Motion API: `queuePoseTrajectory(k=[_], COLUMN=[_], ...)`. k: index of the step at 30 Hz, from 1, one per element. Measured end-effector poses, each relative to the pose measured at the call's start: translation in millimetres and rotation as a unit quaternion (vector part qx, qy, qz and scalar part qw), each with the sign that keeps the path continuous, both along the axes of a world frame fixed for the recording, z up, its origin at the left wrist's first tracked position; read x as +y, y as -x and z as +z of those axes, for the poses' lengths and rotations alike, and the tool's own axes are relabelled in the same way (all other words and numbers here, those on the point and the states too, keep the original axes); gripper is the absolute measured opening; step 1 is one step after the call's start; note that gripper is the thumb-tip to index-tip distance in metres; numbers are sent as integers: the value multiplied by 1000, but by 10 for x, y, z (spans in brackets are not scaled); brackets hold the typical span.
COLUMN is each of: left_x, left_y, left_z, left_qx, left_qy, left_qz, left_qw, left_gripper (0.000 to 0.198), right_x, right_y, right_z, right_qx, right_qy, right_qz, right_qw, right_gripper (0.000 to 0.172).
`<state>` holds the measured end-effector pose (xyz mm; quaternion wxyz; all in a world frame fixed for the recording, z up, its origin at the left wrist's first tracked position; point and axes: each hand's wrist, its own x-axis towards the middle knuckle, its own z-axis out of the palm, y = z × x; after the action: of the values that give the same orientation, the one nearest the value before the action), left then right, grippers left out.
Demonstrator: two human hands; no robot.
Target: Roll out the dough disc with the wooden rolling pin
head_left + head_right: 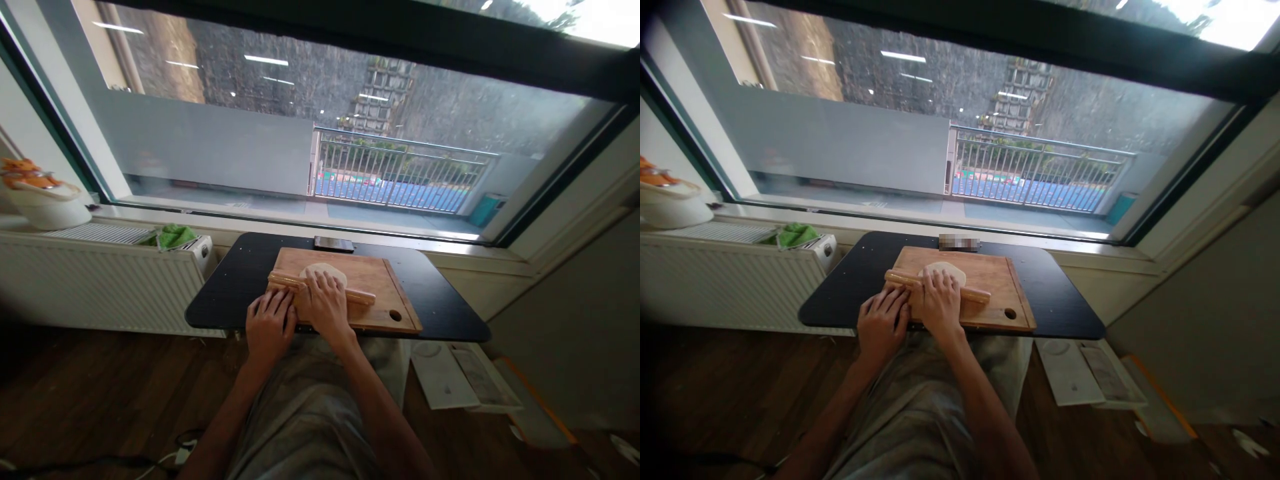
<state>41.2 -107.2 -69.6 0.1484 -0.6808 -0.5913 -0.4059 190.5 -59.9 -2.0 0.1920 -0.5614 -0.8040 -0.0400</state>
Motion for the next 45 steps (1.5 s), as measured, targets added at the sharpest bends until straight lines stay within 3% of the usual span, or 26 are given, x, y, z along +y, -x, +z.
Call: queuePoseTrajectory(k=[7,11,15,24,27,33,37,40,45], left_x=[-2,5,8,22,22,22,20,16,21], left_y=[5,9,5,10,11,16,17,14,10], left_z=[10,2,3,-25,-23,-16,-22,-19,-22], left_qx=[2,6,11,16,13,14,18,13,0], left_qy=[-13,-20,-26,-28,-25,-32,-41,-32,-26], left_qz=[-7,-4,-6,1,0,-6,-5,-8,-5], left_qw=[1000,1000,1000,999,1000,999,999,999,1000], left_gripper=[38,38,37,36,37,36,35,36,37], right_x=[631,795,668,1,80,631,829,726,232], right_y=[-17,-37,-4,94,65,-45,-93,-68,34], right_z=[299,414,342,-80,-11,288,353,307,92], right_qx=[-38,-70,-54,8,3,-62,-87,-68,-25], right_qy=[54,84,64,-50,-36,36,60,55,-1], right_qz=[-49,-41,-42,-34,-26,-18,-16,-14,-19], right_qw=[997,993,996,998,999,997,994,996,1000], right_gripper=[52,47,48,54,51,46,47,50,54])
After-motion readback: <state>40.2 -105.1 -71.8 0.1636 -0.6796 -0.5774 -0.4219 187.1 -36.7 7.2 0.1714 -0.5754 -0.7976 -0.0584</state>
